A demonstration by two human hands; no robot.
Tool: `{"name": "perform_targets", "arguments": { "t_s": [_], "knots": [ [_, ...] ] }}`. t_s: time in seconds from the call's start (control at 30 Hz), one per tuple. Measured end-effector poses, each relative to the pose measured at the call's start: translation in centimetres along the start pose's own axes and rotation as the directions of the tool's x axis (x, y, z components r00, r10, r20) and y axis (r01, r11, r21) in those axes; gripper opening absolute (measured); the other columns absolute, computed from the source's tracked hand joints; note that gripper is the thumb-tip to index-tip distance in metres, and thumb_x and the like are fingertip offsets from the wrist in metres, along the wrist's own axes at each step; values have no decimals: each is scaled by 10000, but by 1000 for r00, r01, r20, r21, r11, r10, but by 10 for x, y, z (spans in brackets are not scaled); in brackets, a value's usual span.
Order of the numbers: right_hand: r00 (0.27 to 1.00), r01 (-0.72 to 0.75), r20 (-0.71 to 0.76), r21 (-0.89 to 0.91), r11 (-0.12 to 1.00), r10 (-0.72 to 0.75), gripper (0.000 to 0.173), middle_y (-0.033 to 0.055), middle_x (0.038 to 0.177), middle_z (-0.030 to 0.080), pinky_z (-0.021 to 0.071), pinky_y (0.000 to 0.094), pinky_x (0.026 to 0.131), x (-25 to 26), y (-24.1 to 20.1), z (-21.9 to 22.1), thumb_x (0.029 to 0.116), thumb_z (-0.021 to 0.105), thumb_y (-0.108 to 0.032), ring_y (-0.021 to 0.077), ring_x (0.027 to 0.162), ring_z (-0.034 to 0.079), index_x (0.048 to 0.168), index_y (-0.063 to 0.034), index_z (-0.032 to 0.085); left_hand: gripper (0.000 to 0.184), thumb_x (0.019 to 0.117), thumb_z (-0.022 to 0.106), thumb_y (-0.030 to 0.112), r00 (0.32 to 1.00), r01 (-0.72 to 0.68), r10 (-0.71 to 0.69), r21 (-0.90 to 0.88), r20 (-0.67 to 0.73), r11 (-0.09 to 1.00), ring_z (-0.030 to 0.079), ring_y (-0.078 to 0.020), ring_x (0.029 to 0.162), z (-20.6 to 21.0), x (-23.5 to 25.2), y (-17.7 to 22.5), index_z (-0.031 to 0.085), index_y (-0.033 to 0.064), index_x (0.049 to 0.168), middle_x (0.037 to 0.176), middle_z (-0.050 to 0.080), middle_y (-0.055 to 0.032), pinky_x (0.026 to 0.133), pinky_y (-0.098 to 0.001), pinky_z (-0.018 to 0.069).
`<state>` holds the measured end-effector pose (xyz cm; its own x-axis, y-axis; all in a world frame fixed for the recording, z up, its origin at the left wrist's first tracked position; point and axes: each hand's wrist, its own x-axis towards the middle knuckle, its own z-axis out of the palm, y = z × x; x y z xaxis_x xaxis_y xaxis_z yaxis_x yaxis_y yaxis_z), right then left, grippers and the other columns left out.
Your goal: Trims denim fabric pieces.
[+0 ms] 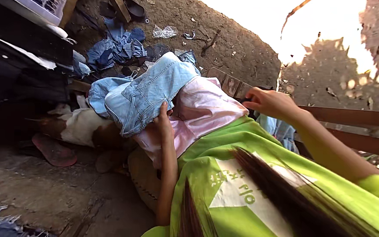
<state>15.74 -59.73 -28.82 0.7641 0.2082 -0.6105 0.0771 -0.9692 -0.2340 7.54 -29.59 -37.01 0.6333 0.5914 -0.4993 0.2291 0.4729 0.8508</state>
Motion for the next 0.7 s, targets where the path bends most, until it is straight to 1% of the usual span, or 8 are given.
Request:
{"name": "perform_targets", "arguments": {
  "t_s": [0.03,0.07,0.13,0.23,0.3,0.37,0.5,0.7],
  "knots": [
    [1000,8,-1,-66,998,-8,387,229,942,702,491,702,711,23,-8,8,1004,648,-366,477,877,678,1210,-38,651,231,1003,641,178,1000,-12,12,2,-2,1000,668,-75,853,-2,-1,0,590,70,1200,1023,668,-1,761,-260,577],
    [999,-14,49,-139,990,21,424,257,1012,699,484,708,748,44,-15,16,1025,601,-397,499,953,672,1227,-26,644,211,1005,632,164,1000,-21,21,-3,-7,1000,670,-70,822,-3,-2,2,589,66,1187,992,671,4,748,-253,578],
    [965,-90,210,-302,949,159,456,290,1185,663,456,716,858,79,-27,29,1073,476,-383,515,1138,618,1241,9,637,130,1013,591,122,999,-27,26,-38,-30,999,672,-59,762,-6,-5,12,582,79,1135,915,677,23,719,-237,583],
    [910,-108,321,-426,898,261,422,292,1184,662,460,704,861,104,-32,37,1072,469,-328,497,1159,615,1132,39,668,74,1012,536,56,994,-30,15,-139,-106,990,656,-71,674,-11,-7,32,578,97,1057,836,668,19,667,-233,584],
    [903,-85,341,-452,888,261,419,272,1170,675,468,698,848,110,-30,36,1068,479,-338,479,1148,625,1088,25,688,81,1009,539,44,987,-53,30,-147,-155,988,655,-74,663,-15,-7,39,573,104,1053,836,664,14,653,-236,588],
    [901,-80,349,-451,889,258,408,267,1179,674,468,692,855,110,-29,34,1067,488,-332,474,1155,624,1095,25,685,83,1000,549,46,986,-61,39,-126,-163,990,664,-73,685,-18,-6,40,580,101,1055,850,669,16,667,-235,589],
    [910,-88,333,-422,902,245,297,280,1177,666,476,709,845,111,-22,40,1006,597,-220,504,1138,620,1200,-3,652,122,1013,565,98,995,-29,22,-65,-101,997,667,-71,772,-20,-3,29,584,85,1132,938,669,12,725,-247,580],
    [924,-66,334,-337,939,185,386,305,1255,615,482,695,892,114,-5,51,968,639,-113,510,1172,600,1326,5,554,170,1025,601,189,998,35,-35,-8,-50,999,671,-61,824,-16,-5,18,596,93,1164,986,676,16,747,-233,570]
  ]
}}
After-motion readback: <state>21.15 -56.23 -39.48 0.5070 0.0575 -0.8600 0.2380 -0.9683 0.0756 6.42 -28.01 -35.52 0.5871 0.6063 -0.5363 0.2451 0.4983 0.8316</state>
